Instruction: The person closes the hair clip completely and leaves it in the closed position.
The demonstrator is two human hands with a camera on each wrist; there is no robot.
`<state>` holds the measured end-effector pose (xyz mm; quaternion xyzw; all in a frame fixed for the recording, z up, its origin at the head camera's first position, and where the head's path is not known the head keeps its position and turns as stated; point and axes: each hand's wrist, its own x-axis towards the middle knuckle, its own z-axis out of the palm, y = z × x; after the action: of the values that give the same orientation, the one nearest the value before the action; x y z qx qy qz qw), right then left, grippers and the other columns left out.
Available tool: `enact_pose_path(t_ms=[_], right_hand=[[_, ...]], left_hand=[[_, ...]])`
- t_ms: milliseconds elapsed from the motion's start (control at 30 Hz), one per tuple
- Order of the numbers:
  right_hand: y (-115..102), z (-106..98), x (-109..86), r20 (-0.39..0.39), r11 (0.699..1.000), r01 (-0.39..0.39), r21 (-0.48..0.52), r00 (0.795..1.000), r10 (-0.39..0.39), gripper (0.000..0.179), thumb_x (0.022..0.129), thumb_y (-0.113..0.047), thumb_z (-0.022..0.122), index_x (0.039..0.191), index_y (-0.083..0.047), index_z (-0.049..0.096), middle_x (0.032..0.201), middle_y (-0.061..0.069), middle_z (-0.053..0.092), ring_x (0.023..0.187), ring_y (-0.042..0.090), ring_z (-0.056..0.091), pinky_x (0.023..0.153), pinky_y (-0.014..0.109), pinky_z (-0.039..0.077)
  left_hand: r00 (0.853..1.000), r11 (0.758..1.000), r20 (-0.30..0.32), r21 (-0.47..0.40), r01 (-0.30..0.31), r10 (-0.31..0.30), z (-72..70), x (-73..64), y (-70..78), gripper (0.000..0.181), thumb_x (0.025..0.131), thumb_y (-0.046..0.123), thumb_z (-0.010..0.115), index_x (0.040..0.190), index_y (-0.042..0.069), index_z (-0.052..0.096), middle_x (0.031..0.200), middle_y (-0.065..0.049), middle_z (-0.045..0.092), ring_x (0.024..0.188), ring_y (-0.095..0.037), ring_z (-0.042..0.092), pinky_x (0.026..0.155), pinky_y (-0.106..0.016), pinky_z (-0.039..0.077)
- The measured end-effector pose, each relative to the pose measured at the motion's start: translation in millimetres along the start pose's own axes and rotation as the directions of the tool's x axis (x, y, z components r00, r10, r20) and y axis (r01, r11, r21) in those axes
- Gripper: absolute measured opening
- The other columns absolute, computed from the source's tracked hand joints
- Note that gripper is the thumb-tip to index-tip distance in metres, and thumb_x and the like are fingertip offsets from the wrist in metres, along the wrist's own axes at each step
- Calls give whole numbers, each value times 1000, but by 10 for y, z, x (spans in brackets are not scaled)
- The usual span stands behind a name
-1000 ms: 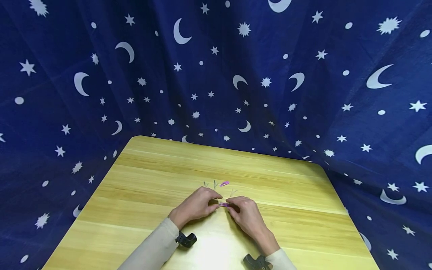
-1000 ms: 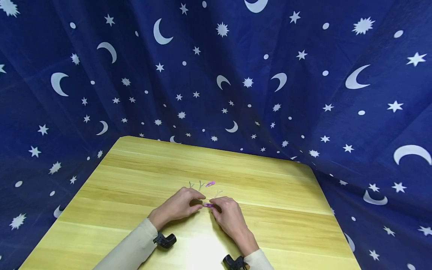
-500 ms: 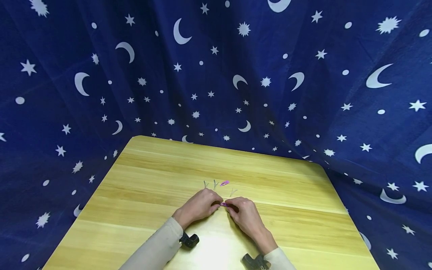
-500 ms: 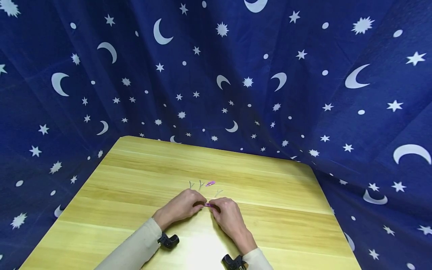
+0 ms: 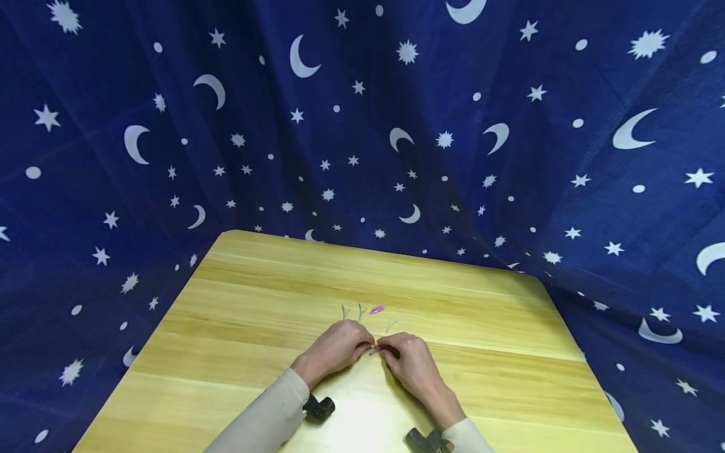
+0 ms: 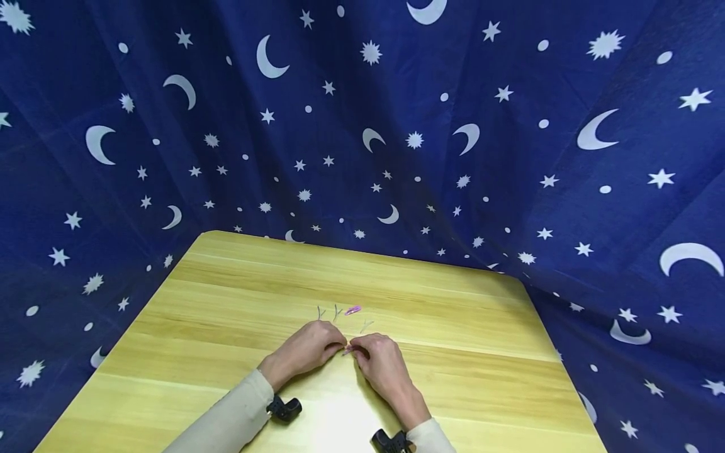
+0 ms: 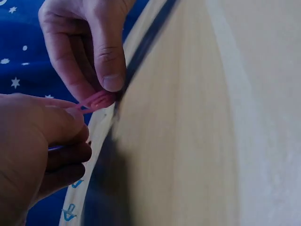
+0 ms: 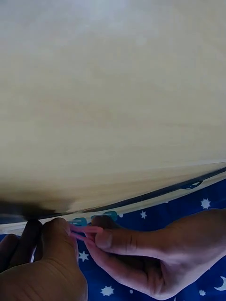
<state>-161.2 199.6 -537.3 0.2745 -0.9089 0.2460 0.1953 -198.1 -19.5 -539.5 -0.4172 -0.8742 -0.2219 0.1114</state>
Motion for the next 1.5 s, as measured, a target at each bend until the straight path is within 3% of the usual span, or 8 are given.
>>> enact_pose_path(t_ms=[133,233,333,567,667,900,1200,1500], right_hand=[[-16,-13,-9,6,1000,-2,14,1000,2,20,83,1,92,98,-10,86,95,1,84,89,15,80,82,35,66],[-35,-35,-5,9,999,-6,44,1000,6,15,87,-2,91,98,-11,87,95,0,84,89,15,80,83,34,66],[-48,-51,4,5,998,-11,68,1000,10,13,88,-4,90,99,-11,87,95,-1,84,89,13,80,83,33,66],[-72,-74,25,17,997,-13,78,1000,12,13,89,-5,89,100,-12,86,96,-1,84,89,12,79,83,31,66],[-76,-89,37,17,996,-18,92,1000,17,13,90,-5,89,100,-12,86,96,-1,84,88,12,79,82,31,66],[-111,-125,67,10,994,-33,108,999,32,13,91,-4,87,101,-12,86,96,0,84,87,10,78,81,29,66],[-169,-143,135,-2,991,-47,127,999,48,9,94,-9,86,101,-13,85,97,-2,84,91,9,79,87,32,66],[-179,-136,167,-71,991,13,133,997,-4,10,92,-6,87,99,-13,84,93,-4,82,89,9,79,84,33,66]], left_hand=[[997,989,-62,-142,46,-55,-18,-29,4,9,100,8,79,99,14,86,99,5,84,93,-5,76,86,-22,62],[988,959,-82,-262,108,-134,-60,-44,26,9,100,7,78,101,11,87,98,1,84,91,-5,77,83,-23,63],[980,936,-79,-319,147,-181,-74,-50,23,10,100,7,76,104,9,86,99,0,84,91,-3,75,82,-23,62],[990,935,-54,-338,108,-134,-73,-90,14,18,99,16,82,114,8,84,106,-1,84,92,-8,77,88,-25,62],[990,940,-76,-328,89,-120,-74,-109,2,16,98,17,83,112,8,84,104,0,84,91,-6,76,87,-23,62],[985,931,-83,-347,115,-153,-124,-150,-12,13,100,16,82,111,10,85,105,1,84,92,-2,75,86,-22,62],[976,904,-120,-410,119,-183,-173,-184,-46,10,98,10,82,108,10,85,103,-1,84,90,-2,75,83,-29,66],[963,885,-168,-450,116,-212,-210,-189,-45,16,96,9,84,112,5,84,104,-2,84,92,-5,77,86,-27,65]])
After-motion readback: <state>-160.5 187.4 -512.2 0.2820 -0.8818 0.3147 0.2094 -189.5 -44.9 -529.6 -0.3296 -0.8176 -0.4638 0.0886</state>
